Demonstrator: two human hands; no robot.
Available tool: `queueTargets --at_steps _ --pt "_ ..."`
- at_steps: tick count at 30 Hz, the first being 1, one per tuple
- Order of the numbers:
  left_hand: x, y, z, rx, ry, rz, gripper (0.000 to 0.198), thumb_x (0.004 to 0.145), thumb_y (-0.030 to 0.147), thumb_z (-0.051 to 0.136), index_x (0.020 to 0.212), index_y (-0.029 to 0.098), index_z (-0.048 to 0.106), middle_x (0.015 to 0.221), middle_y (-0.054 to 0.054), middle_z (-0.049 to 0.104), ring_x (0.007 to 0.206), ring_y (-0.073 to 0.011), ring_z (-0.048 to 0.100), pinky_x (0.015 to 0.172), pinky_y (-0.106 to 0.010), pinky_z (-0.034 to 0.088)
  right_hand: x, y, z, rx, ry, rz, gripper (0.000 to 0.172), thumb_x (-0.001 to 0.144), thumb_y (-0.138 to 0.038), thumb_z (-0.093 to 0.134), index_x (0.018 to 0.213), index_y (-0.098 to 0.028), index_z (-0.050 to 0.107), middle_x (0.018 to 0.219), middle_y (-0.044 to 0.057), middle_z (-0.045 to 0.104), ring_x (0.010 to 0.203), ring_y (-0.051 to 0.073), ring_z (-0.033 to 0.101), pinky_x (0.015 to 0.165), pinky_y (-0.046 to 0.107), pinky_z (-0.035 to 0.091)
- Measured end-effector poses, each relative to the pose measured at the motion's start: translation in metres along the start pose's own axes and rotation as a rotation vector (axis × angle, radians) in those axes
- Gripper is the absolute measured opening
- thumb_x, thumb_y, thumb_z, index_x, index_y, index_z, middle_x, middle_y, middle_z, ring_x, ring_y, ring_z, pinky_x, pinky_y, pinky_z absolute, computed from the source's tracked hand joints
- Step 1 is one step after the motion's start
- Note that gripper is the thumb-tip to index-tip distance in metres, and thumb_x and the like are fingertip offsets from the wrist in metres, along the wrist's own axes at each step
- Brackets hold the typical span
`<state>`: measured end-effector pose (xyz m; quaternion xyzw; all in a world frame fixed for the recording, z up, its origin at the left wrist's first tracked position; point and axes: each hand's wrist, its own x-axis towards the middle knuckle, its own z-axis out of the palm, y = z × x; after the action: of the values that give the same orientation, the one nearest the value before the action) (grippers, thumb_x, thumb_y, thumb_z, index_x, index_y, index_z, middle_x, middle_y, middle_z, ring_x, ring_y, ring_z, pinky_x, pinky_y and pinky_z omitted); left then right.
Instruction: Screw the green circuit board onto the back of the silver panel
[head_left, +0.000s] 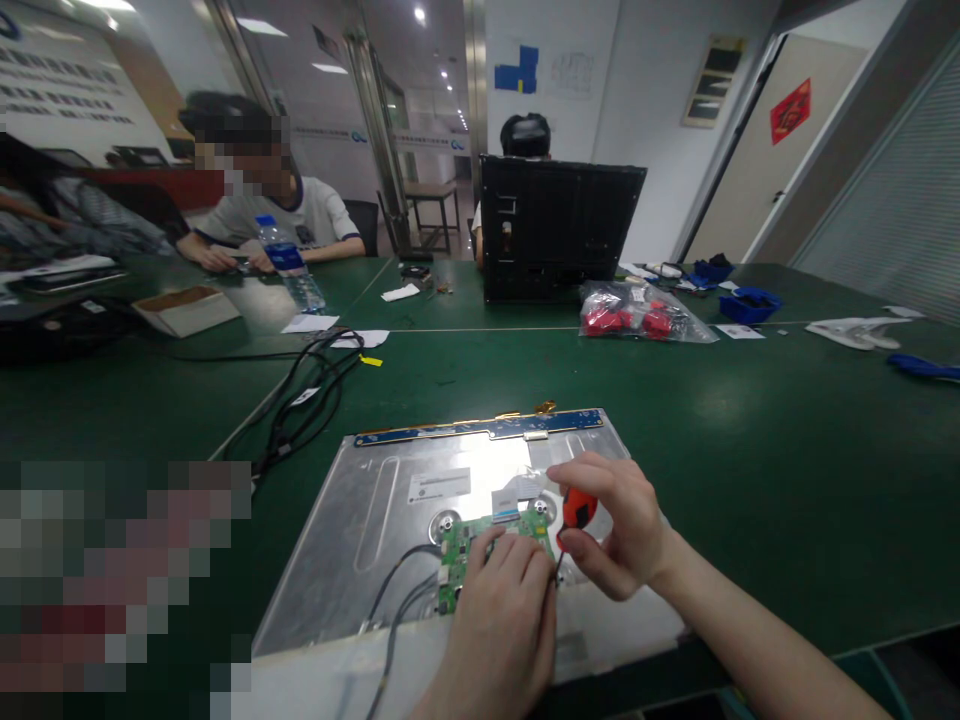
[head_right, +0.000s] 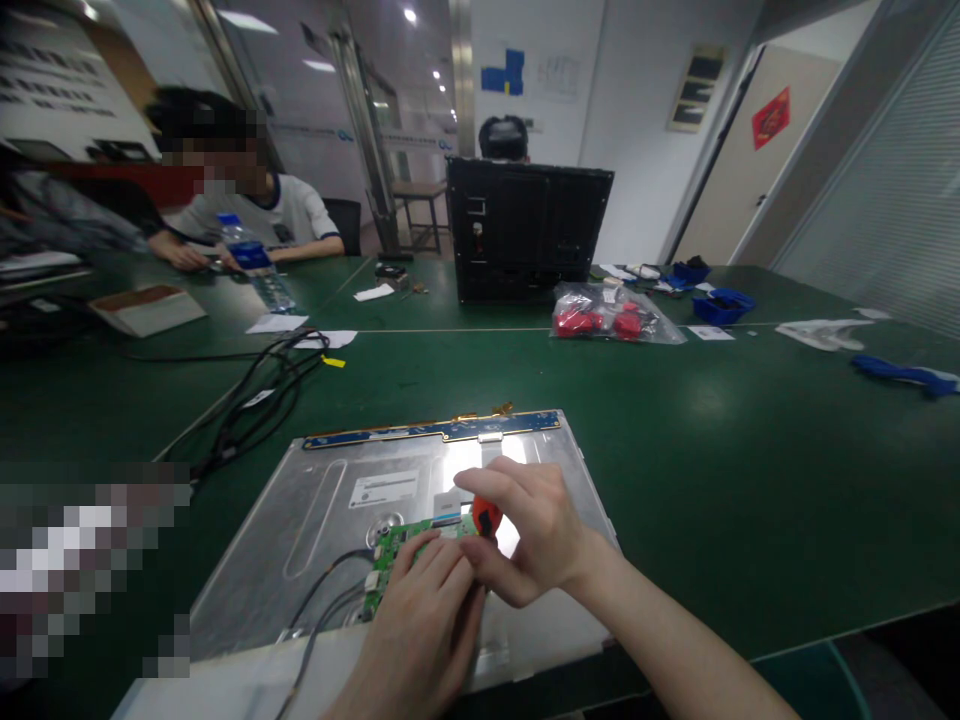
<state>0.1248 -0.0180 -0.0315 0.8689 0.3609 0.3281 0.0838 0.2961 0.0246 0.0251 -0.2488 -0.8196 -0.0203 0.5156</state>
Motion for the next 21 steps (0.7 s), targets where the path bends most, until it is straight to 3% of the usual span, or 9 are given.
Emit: queueTargets --at_steps 7,16,21 --pt "-0.0019 -0.0008 0.0012 -0.015 -0.045 -0.038 0.019 0.088 0.006 0.045 0.09 0.021 0.057 0.087 -0.003 0.064 0.085 -0.0236 0.059 0.096 -0.047 0.039 0.0036 -0.0032 -0.0042 0.022 -0.016 0.016 0.042 0.081 -0.016 0.042 0.122 -0.016 0.051 0.073 0.002 0.061 0.059 0.017 0.06 0.053 0.028 0.048" --pt "-0.0014 -0.0008 0.0012 -0.005 -0.038 -0.027 0.018 0.087 0.007 0.045 0.089 0.021 0.056 0.086 -0.003 0.064 0.084 -0.0241 0.059 0.095 -0.047 0.041 0.0034 -0.0037 0.0007 -0.048 0.06 0.017 0.039 0.081 -0.019 0.048 0.12 -0.017 0.052 0.064 -0.003 0.053 0.049 0.014 0.05 0.046 0.026 0.041" --pt "-0.0011 -0.0009 0.0013 -0.016 -0.024 -0.03 0.016 0.087 0.007 0.046 0.089 0.021 0.054 0.09 -0.004 0.065 0.086 -0.0246 0.059 0.095 -0.046 0.04 0.0034 -0.0036 0.0023 -0.08 0.063 0.007 0.029 0.086 -0.021 0.051 0.115 -0.018 0.053 0.06 -0.005 0.049 0.046 0.012 0.046 0.043 0.024 0.036"
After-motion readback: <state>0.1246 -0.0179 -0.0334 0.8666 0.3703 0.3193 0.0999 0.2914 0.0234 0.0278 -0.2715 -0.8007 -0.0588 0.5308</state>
